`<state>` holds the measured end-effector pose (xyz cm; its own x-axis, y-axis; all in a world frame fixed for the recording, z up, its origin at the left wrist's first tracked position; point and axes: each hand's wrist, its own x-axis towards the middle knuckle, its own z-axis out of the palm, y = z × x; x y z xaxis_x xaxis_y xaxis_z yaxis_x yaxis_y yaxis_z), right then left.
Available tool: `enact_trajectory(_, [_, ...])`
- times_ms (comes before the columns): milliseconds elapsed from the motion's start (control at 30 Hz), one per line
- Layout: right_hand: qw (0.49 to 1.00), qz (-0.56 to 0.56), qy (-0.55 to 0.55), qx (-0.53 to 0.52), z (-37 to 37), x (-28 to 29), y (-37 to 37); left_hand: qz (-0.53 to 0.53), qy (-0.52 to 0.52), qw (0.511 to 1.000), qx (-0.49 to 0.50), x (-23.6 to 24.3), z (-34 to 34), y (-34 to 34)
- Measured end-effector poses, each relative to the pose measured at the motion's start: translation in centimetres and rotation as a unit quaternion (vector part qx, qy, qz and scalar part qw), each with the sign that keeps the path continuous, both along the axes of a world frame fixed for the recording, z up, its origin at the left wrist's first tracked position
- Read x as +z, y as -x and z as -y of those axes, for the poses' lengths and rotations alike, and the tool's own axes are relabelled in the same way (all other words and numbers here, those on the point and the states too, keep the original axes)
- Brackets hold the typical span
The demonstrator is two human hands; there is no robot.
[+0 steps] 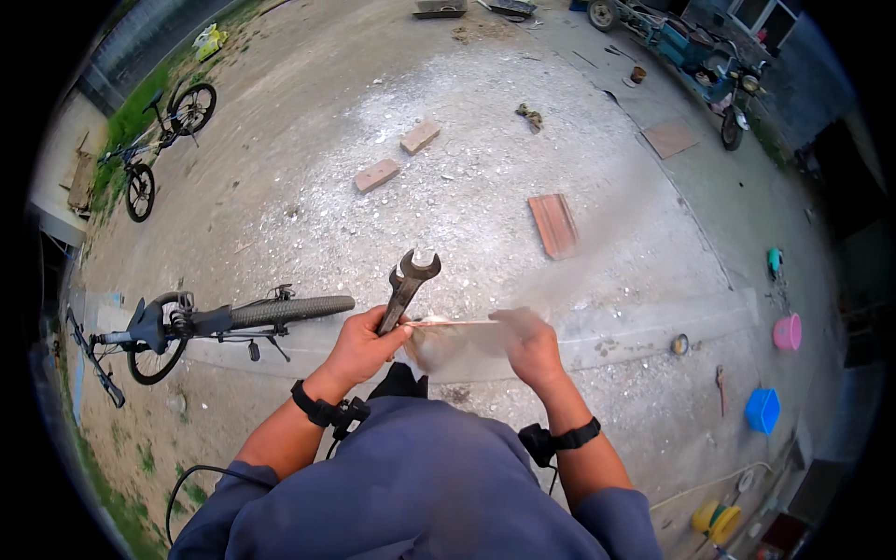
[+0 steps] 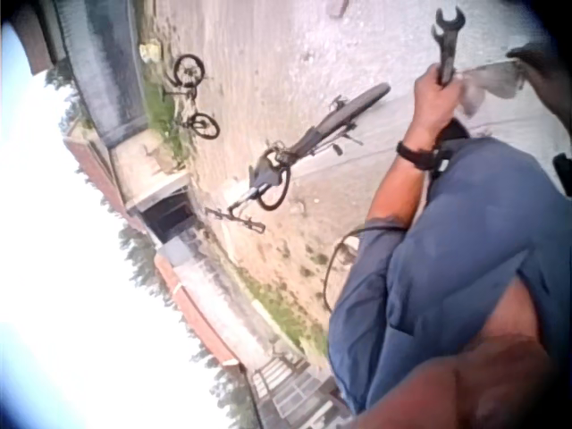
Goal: The person walks across a cluttered yard, picks up a cloth, and approaches a three-wheeled vehicle. They wipe a wrench with the cloth and then use the wrench to tighten bolts on the vehicle's undercarriage.
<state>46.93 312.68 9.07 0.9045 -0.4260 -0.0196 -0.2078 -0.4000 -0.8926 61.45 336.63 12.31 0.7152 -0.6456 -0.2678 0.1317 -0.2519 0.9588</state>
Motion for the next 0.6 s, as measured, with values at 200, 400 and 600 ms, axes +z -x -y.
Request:
enact_trajectory(200, [0.994, -0.052, -0.096, -0.008, 5.3, 2.0, -10.3, -0.047, -0.048, 0.997, -0.049, -0.6, 6.5, -15.2])
enact_trajectory(400, [0.989, -0.056, -0.137, -0.010, 11.7, 3.3, -20.9, -0.085, -0.028, 0.995, -0.047, -1.1, 14.9, -26.2])
enact_trajectory(600, [0.974, -0.080, -0.210, 0.006, 22.7, 0.7, -32.6, -0.081, -0.068, 0.994, -0.016, -4.4, 24.2, -36.9])
